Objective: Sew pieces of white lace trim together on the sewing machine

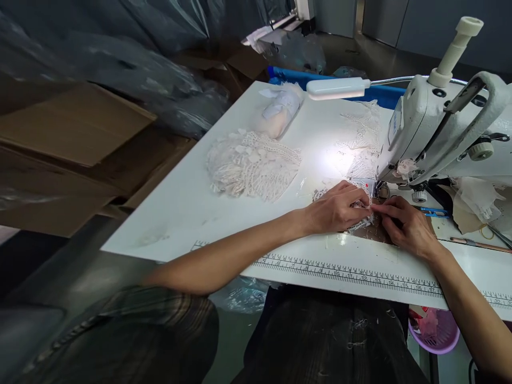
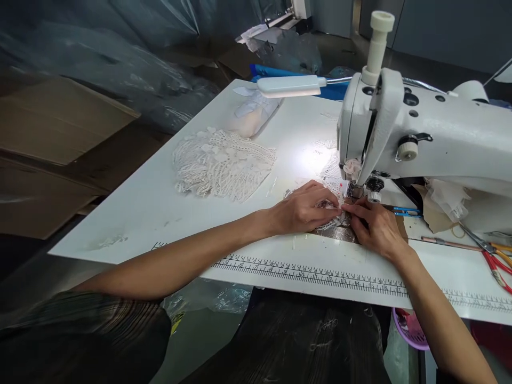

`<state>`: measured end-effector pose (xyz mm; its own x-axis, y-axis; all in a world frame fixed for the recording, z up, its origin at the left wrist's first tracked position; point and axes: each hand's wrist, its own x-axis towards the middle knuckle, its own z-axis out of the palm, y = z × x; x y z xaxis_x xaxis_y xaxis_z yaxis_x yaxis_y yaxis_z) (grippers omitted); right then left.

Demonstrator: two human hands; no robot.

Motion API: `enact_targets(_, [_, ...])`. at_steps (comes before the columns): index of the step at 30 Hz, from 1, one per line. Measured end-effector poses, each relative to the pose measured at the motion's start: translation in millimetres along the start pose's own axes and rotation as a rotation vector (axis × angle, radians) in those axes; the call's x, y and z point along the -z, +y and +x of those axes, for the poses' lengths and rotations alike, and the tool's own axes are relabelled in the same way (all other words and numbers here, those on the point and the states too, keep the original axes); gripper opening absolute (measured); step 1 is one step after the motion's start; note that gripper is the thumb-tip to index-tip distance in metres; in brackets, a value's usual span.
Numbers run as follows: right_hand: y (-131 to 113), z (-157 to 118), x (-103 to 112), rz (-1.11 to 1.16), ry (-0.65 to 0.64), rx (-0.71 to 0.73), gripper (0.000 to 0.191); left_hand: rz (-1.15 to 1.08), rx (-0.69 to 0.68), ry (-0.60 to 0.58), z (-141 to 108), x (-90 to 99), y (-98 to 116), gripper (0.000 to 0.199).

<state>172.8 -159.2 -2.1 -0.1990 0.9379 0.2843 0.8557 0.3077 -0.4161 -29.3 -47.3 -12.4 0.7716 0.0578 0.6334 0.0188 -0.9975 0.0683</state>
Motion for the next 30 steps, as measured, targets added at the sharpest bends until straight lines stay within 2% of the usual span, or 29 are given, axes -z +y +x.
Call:
enact_targets(2, [1, -1, -1, -0.046, 0.001, 0.029, 0.038, 0.046, -0.040, -0.021, 2, 0.3, -1, 0.024])
enact_targets(5, [3, -1, -3, -0.109, 0.008, 0.054, 0.038, 0.098, -0.076, -0.113, 4, 0.6, -3, 0.023])
enact_targets(12, [2, -4, -9, -0.100, 0.036, 0.029, 0.038, 0.013, -0.108, -0.236, 2, -2.1, -9, 0.028])
enact_targets(17, [-1, -7, -8, 0.050, 0.107, -0.077, 0.035, -0.045, -0.082, -0.200, -2, -4.0, -10, 0.022])
enact_targets(21, [-3, -7, -6, 0.080, 0.124, -0.112, 0.033, -0.062, -0.095, -0.169, -3, -3.9, -11, 0.024])
enact_targets(26, [-4, -8, -6, 0.077, 0.131, -0.097, 0.033, -0.109, -0.126, -0.109, -4, -6.1, -15, 0.024])
enact_targets(30, [-3, -9, -9, 0.042, 0.117, -0.060, 0.034, -0.142, -0.128, -0.108, -4, -7.2, -18, 0.023])
